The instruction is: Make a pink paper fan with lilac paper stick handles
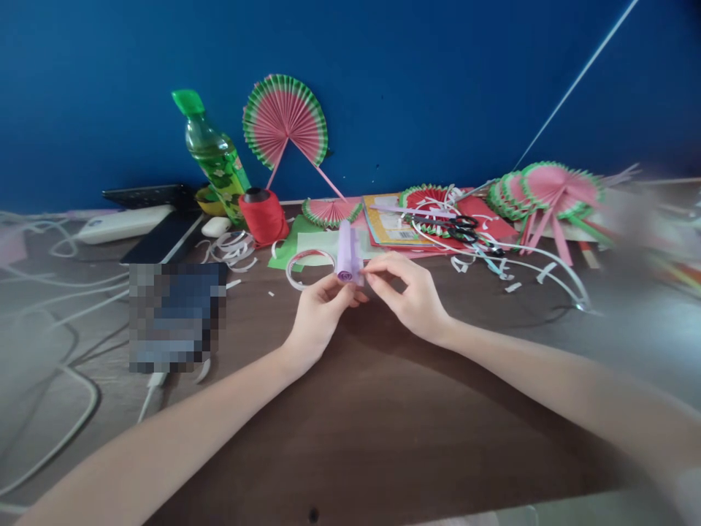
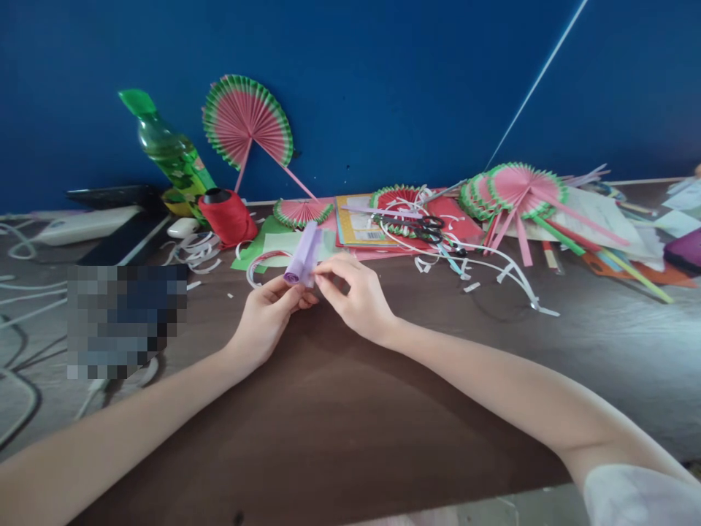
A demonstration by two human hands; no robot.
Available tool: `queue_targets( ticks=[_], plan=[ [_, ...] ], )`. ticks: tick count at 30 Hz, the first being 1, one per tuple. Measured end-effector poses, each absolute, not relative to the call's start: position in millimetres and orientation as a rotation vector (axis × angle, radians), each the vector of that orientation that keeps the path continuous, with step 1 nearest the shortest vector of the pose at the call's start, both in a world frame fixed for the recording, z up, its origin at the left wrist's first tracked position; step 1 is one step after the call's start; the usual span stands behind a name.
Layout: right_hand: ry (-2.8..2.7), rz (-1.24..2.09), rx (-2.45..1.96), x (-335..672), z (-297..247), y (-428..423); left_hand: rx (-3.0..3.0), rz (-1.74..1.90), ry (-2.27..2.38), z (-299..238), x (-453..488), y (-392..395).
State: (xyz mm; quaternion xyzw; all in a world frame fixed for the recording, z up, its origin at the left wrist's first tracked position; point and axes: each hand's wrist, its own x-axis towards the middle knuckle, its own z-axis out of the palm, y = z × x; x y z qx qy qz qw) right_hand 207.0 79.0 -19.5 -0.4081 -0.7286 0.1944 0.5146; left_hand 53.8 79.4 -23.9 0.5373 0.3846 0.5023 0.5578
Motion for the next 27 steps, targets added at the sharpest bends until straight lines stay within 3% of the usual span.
queue_targets(
  ticks=[10,27],
  plan=[
    [-1.797,0.518,-0.958,207.5,-21.8,77.6,1.586,1.151,1.151,-19.9,51.2,73.5],
    [-1.87,0.433,-0.912,206.3,-20.3,75.5,1.631,1.142,1.147,-19.7,52.3,71.9]
  ],
)
